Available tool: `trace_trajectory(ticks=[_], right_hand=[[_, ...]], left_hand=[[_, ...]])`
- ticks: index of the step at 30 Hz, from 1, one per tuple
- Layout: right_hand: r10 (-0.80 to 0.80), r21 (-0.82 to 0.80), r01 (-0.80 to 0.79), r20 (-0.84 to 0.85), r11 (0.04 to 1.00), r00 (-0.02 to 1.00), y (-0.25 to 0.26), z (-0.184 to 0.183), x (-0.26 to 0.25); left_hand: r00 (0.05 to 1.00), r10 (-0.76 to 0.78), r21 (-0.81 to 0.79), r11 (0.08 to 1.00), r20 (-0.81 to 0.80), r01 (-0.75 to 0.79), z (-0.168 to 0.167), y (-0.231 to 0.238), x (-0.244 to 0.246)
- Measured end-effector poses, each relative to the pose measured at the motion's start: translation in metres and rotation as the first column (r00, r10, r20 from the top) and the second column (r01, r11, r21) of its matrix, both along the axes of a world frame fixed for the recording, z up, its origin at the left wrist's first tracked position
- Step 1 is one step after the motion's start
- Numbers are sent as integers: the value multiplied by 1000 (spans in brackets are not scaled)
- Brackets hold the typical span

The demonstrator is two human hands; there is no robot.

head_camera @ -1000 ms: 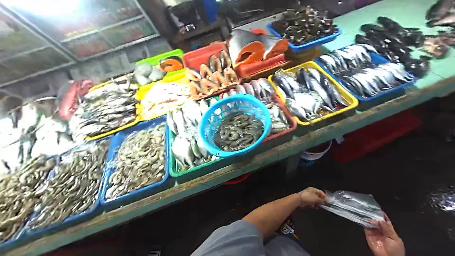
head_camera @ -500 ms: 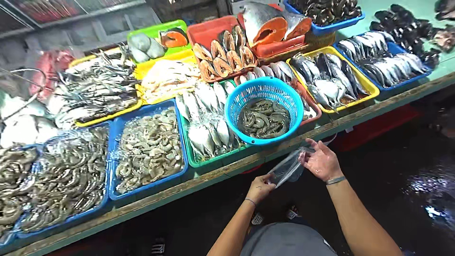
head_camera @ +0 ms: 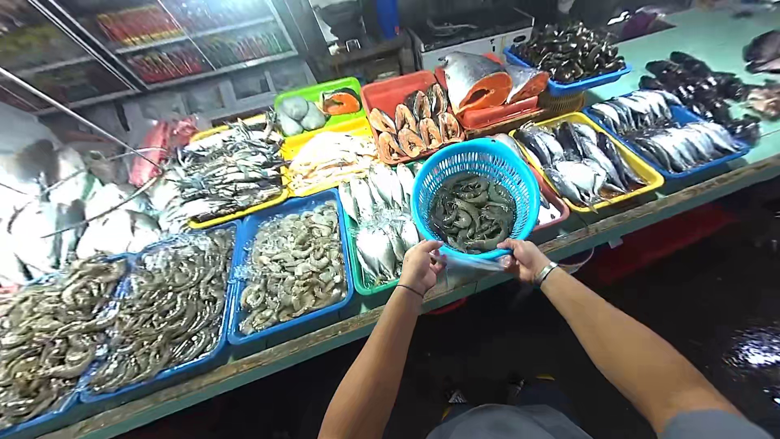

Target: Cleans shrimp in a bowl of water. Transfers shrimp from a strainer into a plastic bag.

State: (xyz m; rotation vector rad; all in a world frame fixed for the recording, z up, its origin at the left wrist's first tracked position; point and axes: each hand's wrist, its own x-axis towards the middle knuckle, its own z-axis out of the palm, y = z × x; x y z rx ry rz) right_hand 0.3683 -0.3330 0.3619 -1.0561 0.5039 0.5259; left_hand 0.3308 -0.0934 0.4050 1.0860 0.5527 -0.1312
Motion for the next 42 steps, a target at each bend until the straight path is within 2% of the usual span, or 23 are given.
trace_trajectory(ticks=[4, 10, 18, 23, 27, 30, 33, 39, 42], right_hand=[[-62, -92, 76, 145, 993, 987, 0, 2, 22], [-22, -207, 95, 327, 974, 945, -27, 5, 104], [107, -163, -46, 390, 986, 915, -63, 17, 201], [157, -143, -112, 351, 983, 923, -71, 27, 236], [243, -162, -195, 368, 967, 897, -58, 52, 259], [243, -118, -214, 365, 970, 899, -57, 62, 275], [228, -125, -197, 345, 972, 910, -57, 74, 281], [133, -69, -114, 462, 991, 877, -55, 80, 278], [-6, -38, 30, 511, 999, 860, -54, 69, 265]], left_hand=[[993, -88, 49, 995, -80, 93, -2, -1, 39], [989, -98, 36, 994, -114, 102, -1, -32, 119], [985, -127, 152, 978, -115, 144, 14, -55, 189], [990, -83, 148, 984, -111, 99, 26, -69, 199], [994, -57, 160, 985, -90, 71, 29, -61, 198], [996, -16, 149, 988, -89, 29, 39, -67, 195], [997, -15, 135, 990, -80, 26, 54, -72, 192], [995, -41, 155, 986, -91, 55, 66, -76, 194], [999, 28, 223, 975, -31, -20, 67, -80, 196]])
